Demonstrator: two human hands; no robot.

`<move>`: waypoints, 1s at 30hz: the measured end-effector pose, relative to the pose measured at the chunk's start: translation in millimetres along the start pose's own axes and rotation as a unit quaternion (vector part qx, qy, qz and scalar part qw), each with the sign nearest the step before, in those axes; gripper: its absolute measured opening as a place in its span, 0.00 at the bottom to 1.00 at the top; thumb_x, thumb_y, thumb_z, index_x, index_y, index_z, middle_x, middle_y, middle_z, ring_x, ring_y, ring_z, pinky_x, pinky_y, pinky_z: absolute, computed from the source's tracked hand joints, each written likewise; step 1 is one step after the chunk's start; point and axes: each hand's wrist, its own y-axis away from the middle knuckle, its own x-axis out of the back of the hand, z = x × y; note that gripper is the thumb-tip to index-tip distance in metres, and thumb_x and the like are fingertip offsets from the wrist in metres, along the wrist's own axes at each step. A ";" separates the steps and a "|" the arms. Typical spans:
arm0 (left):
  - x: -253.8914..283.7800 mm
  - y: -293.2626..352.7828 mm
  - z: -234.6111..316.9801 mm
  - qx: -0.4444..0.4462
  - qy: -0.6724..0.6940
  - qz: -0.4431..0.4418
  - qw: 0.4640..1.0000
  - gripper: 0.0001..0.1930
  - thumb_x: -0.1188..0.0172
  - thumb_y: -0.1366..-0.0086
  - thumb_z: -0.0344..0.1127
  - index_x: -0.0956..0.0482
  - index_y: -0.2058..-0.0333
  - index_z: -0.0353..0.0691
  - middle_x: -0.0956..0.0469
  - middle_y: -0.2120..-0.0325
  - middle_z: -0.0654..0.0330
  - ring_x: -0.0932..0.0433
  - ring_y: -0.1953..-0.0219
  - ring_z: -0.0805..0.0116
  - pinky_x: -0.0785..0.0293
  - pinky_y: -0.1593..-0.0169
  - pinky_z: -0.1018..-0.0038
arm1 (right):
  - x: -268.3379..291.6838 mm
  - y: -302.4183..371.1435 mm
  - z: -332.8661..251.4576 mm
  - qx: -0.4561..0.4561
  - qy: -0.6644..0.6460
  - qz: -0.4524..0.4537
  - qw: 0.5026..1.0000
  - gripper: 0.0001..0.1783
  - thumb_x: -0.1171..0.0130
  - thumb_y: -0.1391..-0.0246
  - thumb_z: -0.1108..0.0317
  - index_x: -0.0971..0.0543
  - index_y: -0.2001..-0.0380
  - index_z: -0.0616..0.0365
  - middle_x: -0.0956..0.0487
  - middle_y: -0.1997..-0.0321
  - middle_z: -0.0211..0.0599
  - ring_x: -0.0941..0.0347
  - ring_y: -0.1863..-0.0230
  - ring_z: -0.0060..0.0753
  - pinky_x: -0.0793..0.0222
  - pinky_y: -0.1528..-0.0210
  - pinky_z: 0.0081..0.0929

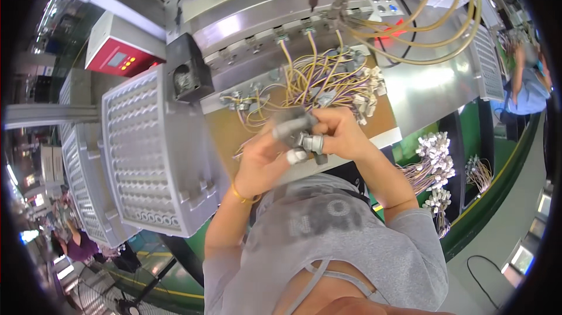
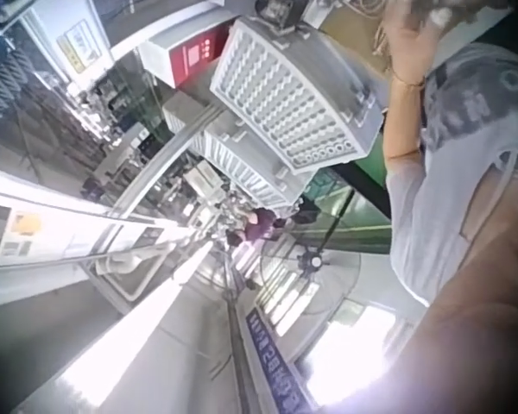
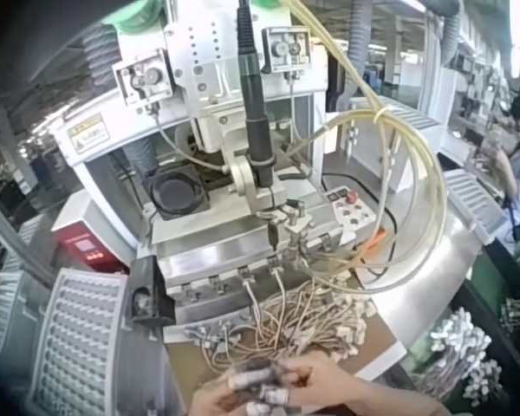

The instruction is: The person attaches components from a tray onto wire harness connectors by hand and inserts the assemblies into a machine. The person also shifts and replaces the component trays.

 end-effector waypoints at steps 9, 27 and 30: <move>6.6 23.2 5.3 -0.085 -0.224 0.035 0.970 0.19 0.41 0.53 0.19 0.30 0.59 0.25 0.30 0.59 0.50 0.28 0.60 0.65 0.29 0.57 0.73 | -9.0 2.4 -24.1 0.073 0.077 -0.056 0.993 0.06 0.42 0.64 0.74 0.27 0.80 0.64 0.32 0.85 0.31 0.40 0.84 0.16 0.42 0.81 0.19; 2.0 9.4 -2.0 0.076 0.198 0.145 0.966 0.11 0.49 0.45 0.27 0.27 0.62 0.35 0.26 0.61 0.57 0.27 0.76 0.72 0.34 0.79 0.83 | -28.8 1.7 -16.7 0.084 0.075 0.024 0.993 0.06 0.45 0.58 0.73 0.27 0.76 0.65 0.28 0.84 0.29 0.36 0.83 0.11 0.41 0.83 0.13; 0.8 6.3 0.2 0.066 0.191 0.107 0.974 0.12 0.49 0.44 0.28 0.28 0.61 0.32 0.30 0.57 0.53 0.26 0.72 0.71 0.31 0.76 0.81 | -21.6 -4.1 -22.4 0.080 0.073 -0.026 0.994 0.06 0.45 0.55 0.73 0.26 0.74 0.66 0.27 0.81 0.29 0.35 0.81 0.12 0.39 0.80 0.14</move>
